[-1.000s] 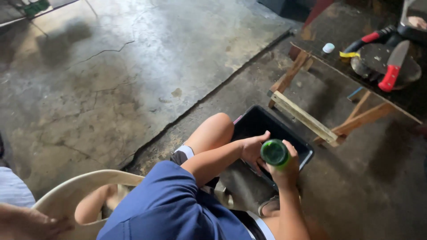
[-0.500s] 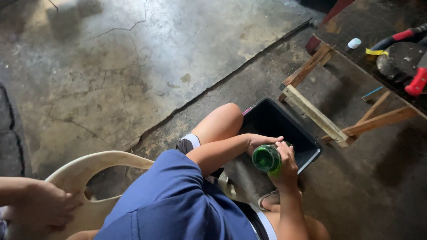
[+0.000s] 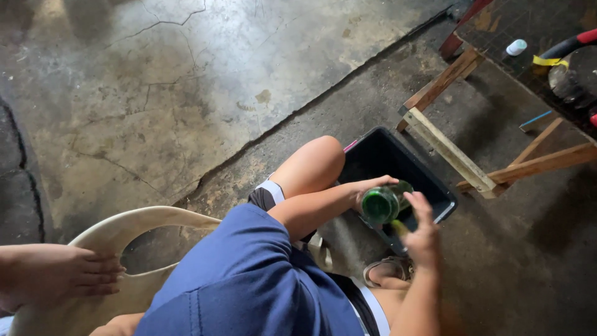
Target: The person pours liquid from a green bottle into a black bin, then uses a knife to cut small green fruits over the bin. The person repeatedly picks up fruits from a plastic bag on a nearby table and cuts them, dropping the pieces into the bin.
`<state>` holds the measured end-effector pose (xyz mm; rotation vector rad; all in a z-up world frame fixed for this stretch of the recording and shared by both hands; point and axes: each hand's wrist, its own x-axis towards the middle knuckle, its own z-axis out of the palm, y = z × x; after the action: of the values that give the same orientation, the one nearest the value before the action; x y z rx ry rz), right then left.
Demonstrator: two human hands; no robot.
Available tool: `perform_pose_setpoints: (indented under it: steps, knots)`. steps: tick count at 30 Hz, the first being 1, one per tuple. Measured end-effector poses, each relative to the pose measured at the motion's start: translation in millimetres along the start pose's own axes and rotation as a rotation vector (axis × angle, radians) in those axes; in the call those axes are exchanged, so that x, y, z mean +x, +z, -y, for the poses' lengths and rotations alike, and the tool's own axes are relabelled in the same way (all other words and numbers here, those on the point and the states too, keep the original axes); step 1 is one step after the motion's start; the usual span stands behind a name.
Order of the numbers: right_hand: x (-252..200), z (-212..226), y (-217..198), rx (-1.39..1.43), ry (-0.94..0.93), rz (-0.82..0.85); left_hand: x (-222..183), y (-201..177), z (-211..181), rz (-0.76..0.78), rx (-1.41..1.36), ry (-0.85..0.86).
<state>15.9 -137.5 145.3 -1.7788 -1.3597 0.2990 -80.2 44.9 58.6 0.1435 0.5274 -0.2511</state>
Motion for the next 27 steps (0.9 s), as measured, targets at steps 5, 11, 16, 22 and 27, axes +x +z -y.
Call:
perform_pose_setpoints:
  steps: [5,11,16,22,27]
  knots:
    - [-13,-88,-22,0.364,0.209,-0.243,10,4,-10,-0.01,0.0,-0.023]
    - [-17,-96,-47,0.325,0.391,-0.431,11,4,-20,-0.023,0.008,-0.071]
    - [-21,-104,-46,0.328,0.486,-0.45,20,6,-17,-0.024,0.016,-0.126]
    - [-17,-94,-46,0.3,0.593,-0.384,26,6,-16,-0.014,0.006,-0.145]
    - [-18,-115,-42,0.313,0.614,-0.343,21,2,-18,-0.011,0.005,-0.135]
